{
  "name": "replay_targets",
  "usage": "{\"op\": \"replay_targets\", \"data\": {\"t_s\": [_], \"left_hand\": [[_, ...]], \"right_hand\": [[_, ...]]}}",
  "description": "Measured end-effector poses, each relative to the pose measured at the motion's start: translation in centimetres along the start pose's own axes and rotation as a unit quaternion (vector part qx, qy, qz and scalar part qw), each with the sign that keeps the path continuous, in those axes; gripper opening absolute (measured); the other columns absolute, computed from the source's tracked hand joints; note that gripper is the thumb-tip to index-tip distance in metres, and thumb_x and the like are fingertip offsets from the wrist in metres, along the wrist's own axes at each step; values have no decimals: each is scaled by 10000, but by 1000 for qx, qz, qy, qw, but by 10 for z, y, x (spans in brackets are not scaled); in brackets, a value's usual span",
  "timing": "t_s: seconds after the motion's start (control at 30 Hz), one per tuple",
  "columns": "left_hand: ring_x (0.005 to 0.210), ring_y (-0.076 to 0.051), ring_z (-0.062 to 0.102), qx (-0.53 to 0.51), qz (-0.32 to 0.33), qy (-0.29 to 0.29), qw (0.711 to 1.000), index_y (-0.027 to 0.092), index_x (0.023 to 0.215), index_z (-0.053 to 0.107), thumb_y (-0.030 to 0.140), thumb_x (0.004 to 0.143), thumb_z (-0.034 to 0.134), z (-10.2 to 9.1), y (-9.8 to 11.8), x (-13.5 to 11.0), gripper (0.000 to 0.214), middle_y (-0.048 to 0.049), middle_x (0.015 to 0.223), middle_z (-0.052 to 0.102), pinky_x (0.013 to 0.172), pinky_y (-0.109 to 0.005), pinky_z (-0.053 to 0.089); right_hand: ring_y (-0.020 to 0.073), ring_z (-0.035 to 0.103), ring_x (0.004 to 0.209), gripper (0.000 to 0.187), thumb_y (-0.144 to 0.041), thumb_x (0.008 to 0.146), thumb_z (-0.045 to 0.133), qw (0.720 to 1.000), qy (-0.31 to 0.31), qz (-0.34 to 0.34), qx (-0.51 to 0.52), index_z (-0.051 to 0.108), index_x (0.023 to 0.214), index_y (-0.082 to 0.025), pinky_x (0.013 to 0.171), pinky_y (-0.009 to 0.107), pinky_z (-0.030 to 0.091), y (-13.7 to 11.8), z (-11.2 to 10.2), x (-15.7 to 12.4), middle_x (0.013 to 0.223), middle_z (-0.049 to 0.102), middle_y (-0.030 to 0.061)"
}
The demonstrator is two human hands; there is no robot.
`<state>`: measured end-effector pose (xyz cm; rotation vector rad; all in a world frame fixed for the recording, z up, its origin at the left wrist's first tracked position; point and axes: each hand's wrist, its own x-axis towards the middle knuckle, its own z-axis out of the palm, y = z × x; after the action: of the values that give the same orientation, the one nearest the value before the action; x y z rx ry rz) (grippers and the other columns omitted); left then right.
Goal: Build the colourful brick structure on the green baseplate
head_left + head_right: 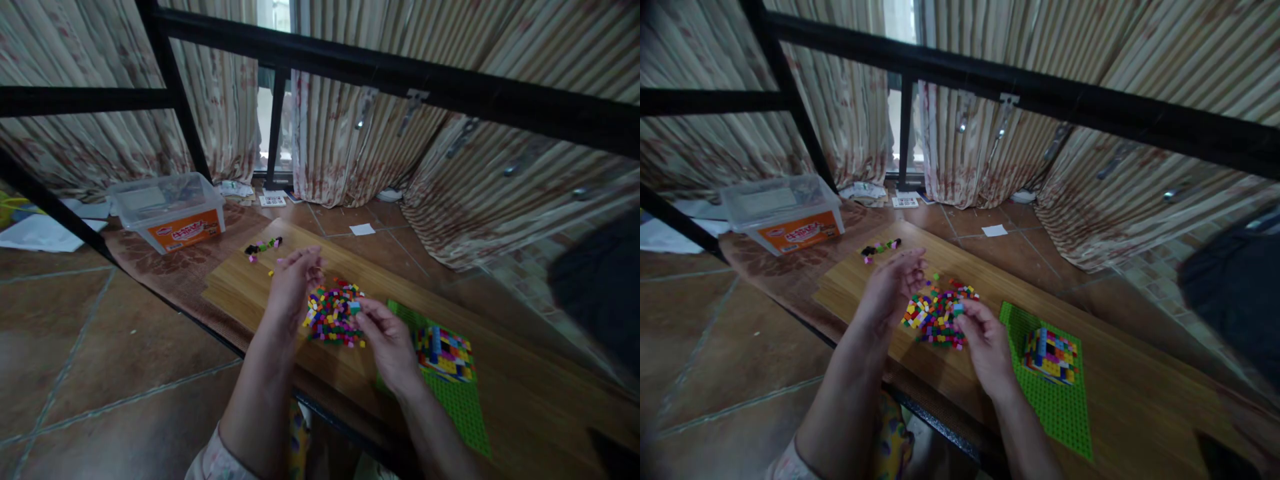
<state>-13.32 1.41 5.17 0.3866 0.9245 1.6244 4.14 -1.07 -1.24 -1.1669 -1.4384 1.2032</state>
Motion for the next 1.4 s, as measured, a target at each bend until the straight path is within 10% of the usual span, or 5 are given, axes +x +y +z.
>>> {"op": "replay_targets", "data": {"t_s": [0.17, 0.43, 1.17, 1.4], "left_hand": [[508, -85, 537, 193, -33, -142, 970, 122, 724, 690, 323, 702, 746, 11, -19, -10, 210, -34, 645, 646, 502, -190, 414], [506, -91, 515, 292, -81, -342, 889, 154, 723, 686, 376, 753, 701, 29, -47, -32, 224, -5, 584, 600, 479, -185, 393], [496, -96, 587, 149, -137, -169, 965, 112, 679, 699, 294, 537, 871, 42, -68, -37, 288, -38, 578, 661, 499, -195, 474], [551, -106, 635, 117, -81, -120, 983, 111, 726, 677, 286, 596, 837, 38, -56, -26, 270, -49, 671, 691, 536, -196, 505]], "right_hand": [[154, 668, 785, 280, -355, 831, 653, 994, 12, 25, 104, 671, 1096, -266, 804, 347, 530, -20, -23, -19, 971, 713, 26], [157, 653, 801, 276, -317, 851, 600, 995, 79, -41, -53, 667, 1113, -256, 781, 326, 530, -24, -44, -28, 934, 712, 19], [155, 654, 545, 201, -371, 702, 740, 970, 234, 0, 64, 738, 810, -201, 551, 307, 566, -21, -48, -34, 657, 718, 6], [199, 686, 752, 176, -269, 836, 569, 966, 144, -23, -214, 727, 880, -206, 727, 343, 541, 13, -30, -26, 856, 748, 57]]}}
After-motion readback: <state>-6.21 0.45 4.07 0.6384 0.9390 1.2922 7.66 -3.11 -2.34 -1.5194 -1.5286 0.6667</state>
